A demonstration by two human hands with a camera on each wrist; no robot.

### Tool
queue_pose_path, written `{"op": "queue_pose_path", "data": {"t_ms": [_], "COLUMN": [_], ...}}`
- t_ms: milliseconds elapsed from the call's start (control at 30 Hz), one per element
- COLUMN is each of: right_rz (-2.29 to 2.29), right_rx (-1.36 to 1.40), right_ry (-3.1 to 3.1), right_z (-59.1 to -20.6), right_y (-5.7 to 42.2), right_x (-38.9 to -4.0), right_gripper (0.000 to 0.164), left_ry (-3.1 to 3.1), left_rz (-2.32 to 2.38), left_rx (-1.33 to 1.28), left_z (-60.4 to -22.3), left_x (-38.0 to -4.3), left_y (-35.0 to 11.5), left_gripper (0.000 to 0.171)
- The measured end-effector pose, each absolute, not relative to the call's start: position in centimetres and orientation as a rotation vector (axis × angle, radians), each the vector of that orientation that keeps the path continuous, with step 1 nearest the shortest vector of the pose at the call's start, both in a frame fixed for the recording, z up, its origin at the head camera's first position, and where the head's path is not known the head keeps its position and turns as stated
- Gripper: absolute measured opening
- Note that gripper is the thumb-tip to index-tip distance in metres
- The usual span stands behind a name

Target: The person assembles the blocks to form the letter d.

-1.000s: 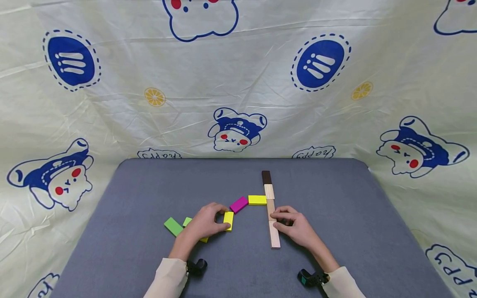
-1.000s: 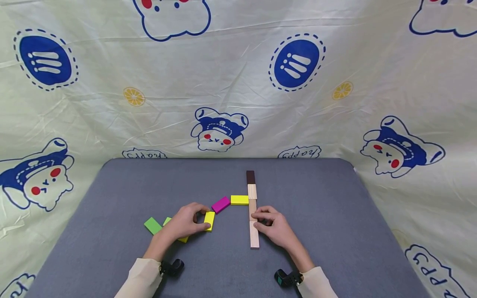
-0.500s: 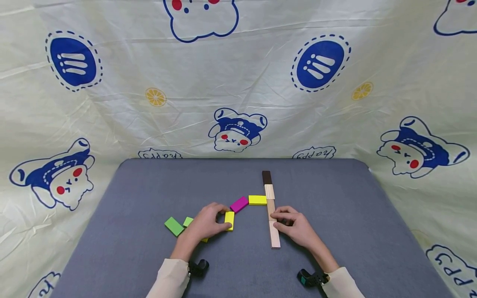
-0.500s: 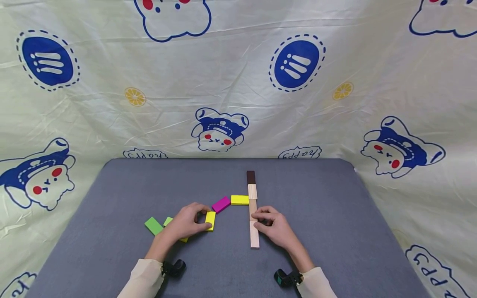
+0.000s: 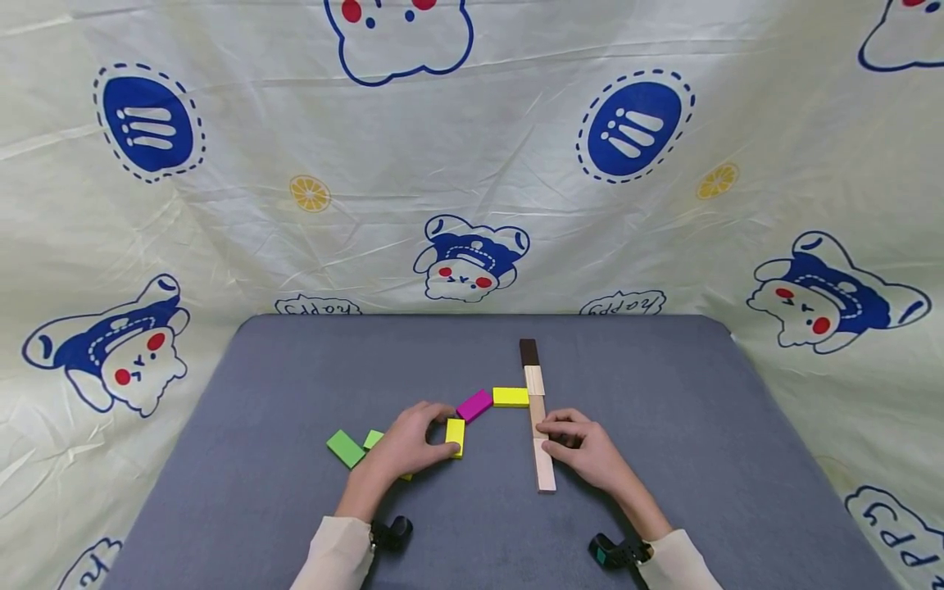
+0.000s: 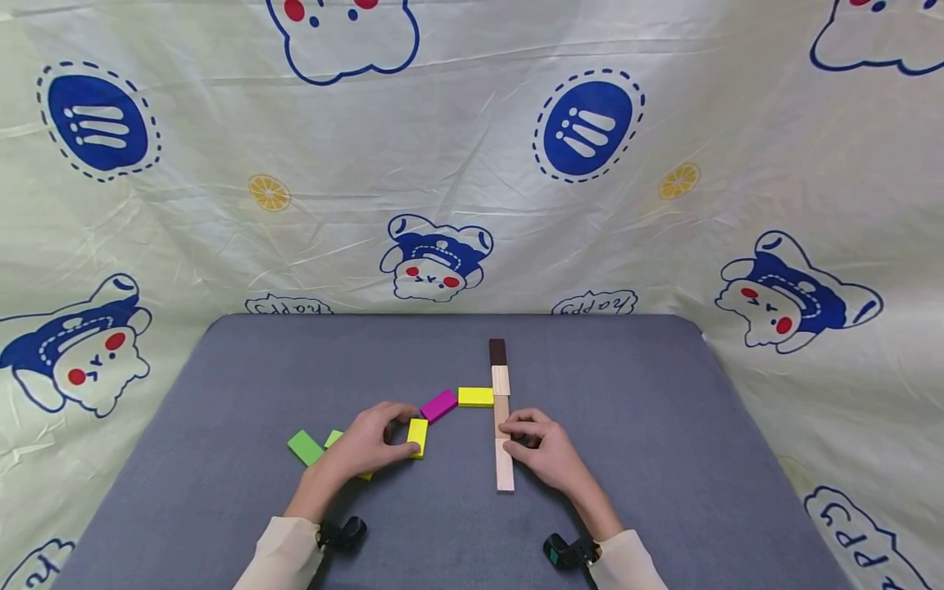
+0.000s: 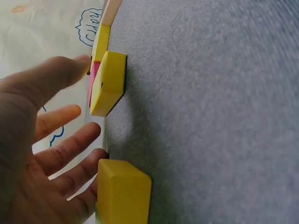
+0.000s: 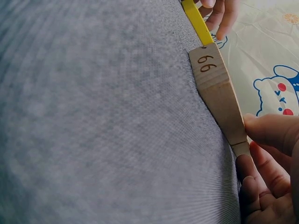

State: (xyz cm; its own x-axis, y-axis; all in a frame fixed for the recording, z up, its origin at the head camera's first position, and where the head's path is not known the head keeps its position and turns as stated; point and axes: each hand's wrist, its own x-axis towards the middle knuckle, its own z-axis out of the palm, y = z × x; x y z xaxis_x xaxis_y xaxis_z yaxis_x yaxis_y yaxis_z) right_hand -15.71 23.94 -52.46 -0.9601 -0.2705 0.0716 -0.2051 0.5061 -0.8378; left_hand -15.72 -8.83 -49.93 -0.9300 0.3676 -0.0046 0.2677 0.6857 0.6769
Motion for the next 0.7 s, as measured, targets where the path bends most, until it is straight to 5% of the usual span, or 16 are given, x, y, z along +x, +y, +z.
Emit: {"op": "queue_pose_path", "data": {"t_ms": [200, 700], "right_rz": [-1.465, -1.457], "right_rx": [-0.429, -0.435], "right_ry": [2.671, 2.678], "right_z": [-52.7, -52.7], "right_y": [24.0, 23.9], "right_x": [-15.7, -15.9], "right_gripper": [0.022, 0.021], "left_ry": [2.716, 2.79], "left_rz": [1.122, 1.158], "left_rx": [0.535, 0.53], "left_z": [-49.4, -48.2], "left_x": [-15.1, -13.7], "left_y": [-9.4, -14.4], "left_gripper": [0.065, 0.064]}}
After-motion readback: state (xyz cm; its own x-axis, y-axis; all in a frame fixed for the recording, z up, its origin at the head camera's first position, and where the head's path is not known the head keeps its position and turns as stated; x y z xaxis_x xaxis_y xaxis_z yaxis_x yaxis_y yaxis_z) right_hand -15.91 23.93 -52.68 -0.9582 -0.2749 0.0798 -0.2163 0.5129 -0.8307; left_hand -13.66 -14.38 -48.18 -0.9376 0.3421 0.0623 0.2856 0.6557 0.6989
